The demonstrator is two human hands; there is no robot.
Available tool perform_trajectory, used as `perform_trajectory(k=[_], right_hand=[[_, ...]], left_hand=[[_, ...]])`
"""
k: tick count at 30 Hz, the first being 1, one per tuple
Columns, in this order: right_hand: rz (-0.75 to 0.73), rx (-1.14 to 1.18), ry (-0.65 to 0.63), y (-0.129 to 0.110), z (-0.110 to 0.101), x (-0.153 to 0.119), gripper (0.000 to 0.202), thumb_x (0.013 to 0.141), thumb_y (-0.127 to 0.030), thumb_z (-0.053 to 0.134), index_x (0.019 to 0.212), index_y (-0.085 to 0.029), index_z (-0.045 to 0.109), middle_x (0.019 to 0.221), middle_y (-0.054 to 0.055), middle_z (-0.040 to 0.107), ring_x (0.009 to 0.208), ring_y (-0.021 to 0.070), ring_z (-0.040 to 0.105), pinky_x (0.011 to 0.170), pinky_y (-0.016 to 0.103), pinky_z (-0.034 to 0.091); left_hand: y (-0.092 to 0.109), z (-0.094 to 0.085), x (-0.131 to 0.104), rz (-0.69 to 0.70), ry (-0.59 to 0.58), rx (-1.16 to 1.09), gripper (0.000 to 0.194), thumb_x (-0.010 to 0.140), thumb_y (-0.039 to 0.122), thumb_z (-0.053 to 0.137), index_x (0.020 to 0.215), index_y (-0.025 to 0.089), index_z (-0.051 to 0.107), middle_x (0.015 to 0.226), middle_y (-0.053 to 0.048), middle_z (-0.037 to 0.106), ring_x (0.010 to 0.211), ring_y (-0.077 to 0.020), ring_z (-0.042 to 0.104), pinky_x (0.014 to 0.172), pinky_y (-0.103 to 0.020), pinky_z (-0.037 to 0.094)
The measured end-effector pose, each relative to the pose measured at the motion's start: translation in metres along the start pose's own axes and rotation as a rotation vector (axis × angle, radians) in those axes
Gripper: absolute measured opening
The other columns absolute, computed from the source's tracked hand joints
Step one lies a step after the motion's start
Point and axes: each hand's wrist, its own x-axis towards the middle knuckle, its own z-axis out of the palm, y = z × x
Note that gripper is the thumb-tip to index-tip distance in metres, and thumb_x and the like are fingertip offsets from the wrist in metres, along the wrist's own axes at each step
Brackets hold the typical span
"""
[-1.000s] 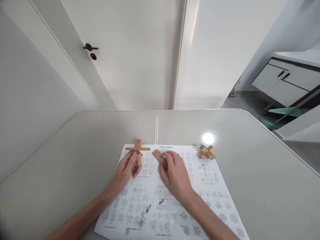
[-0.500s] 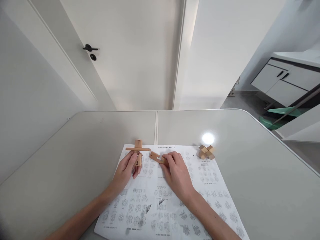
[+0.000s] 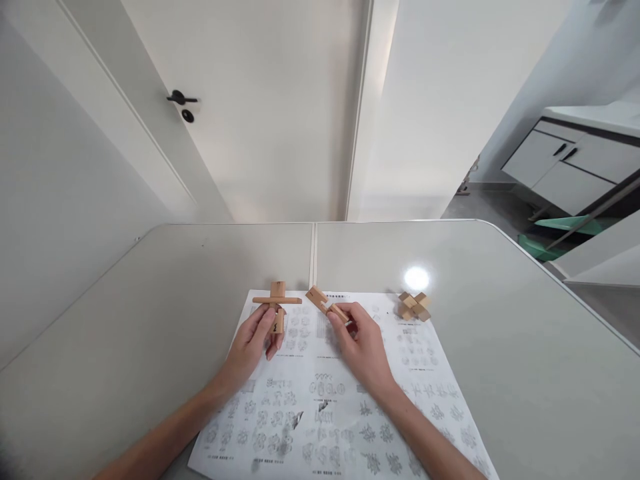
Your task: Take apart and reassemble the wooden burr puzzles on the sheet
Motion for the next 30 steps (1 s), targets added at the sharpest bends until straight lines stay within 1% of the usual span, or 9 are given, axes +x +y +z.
perform_trajectory(k=[2,4,6,9,11,14,19,24,30], right_hand=[[0.122,0.166,-0.049,-0.003,-0.002,0.002,0.039,0.100,-0.059,0.061,0.105,-0.021,0.069,0.074,0.001,0.060,0.066,0.0187,0.053,0.061,0.032,0.044],[0.191,0.322,-0.107,-0.007,-0.004,0.004,0.043,0.097,-0.062,0.065,0.108,-0.020,0.068,0.068,-0.001,0.056,0.063,0.0177,0.050,0.062,0.032,0.043],[0.211,0.441,-0.154,-0.009,-0.005,0.005,0.045,0.094,-0.062,0.070,0.110,-0.020,0.067,0.068,-0.001,0.057,0.063,0.0174,0.051,0.065,0.033,0.045],[0.195,0.546,-0.223,-0.012,-0.005,0.004,0.044,0.091,-0.061,0.075,0.111,-0.022,0.066,0.067,-0.002,0.059,0.064,0.0180,0.054,0.067,0.034,0.047],[0.169,0.572,-0.269,-0.014,-0.005,0.003,0.043,0.091,-0.060,0.075,0.110,-0.023,0.065,0.066,-0.003,0.058,0.063,0.0182,0.055,0.067,0.034,0.047],[0.146,0.568,-0.328,-0.016,-0.005,0.001,0.041,0.091,-0.060,0.075,0.109,-0.024,0.064,0.066,-0.004,0.057,0.061,0.0179,0.055,0.066,0.035,0.048],[0.138,0.588,-0.340,-0.017,-0.003,-0.001,0.036,0.092,-0.055,0.075,0.108,-0.024,0.064,0.068,-0.004,0.056,0.061,0.0167,0.056,0.066,0.034,0.047],[0.159,0.605,-0.345,-0.012,-0.004,0.000,0.036,0.094,-0.054,0.074,0.111,-0.024,0.063,0.068,-0.004,0.056,0.062,0.0169,0.054,0.068,0.034,0.046],[0.186,0.692,-0.431,-0.012,-0.005,-0.001,0.032,0.097,-0.050,0.074,0.114,-0.025,0.063,0.071,-0.002,0.062,0.068,0.0172,0.055,0.071,0.034,0.044]], left_hand=[[0.002,-0.001,0.000,0.000,-0.031,-0.016,0.036,0.107,0.054,0.048,0.098,0.020,0.055,0.063,0.004,0.057,0.048,-0.0098,0.041,0.051,-0.025,0.036],[0.003,-0.001,-0.001,-0.012,-0.088,-0.062,0.036,0.106,0.054,0.050,0.098,0.019,0.056,0.063,0.003,0.057,0.049,-0.0098,0.041,0.050,-0.025,0.036],[0.002,-0.003,-0.001,-0.045,-0.161,-0.136,0.037,0.105,0.054,0.052,0.098,0.018,0.057,0.063,0.003,0.057,0.048,-0.0097,0.041,0.049,-0.025,0.035],[0.000,-0.004,-0.002,-0.113,-0.257,-0.223,0.037,0.105,0.055,0.054,0.101,0.018,0.058,0.063,0.002,0.058,0.047,-0.0094,0.042,0.049,-0.026,0.036],[-0.002,-0.005,-0.002,-0.147,-0.296,-0.245,0.036,0.105,0.053,0.055,0.104,0.017,0.059,0.065,0.002,0.058,0.046,-0.0091,0.043,0.049,-0.026,0.037],[-0.004,-0.006,-0.003,-0.160,-0.330,-0.255,0.034,0.106,0.050,0.055,0.109,0.017,0.060,0.066,0.002,0.059,0.046,-0.0087,0.044,0.050,-0.026,0.037],[-0.004,-0.006,-0.004,-0.171,-0.391,-0.271,0.033,0.107,0.050,0.054,0.112,0.018,0.060,0.066,0.001,0.059,0.046,-0.0085,0.044,0.050,-0.025,0.038],[-0.001,-0.006,-0.003,-0.192,-0.460,-0.311,0.033,0.107,0.051,0.055,0.109,0.018,0.059,0.062,0.004,0.054,0.045,-0.0090,0.041,0.049,-0.025,0.037],[0.001,-0.007,-0.002,-0.216,-0.492,-0.381,0.033,0.105,0.051,0.057,0.108,0.018,0.060,0.060,0.004,0.052,0.045,-0.0090,0.038,0.050,-0.025,0.035]])
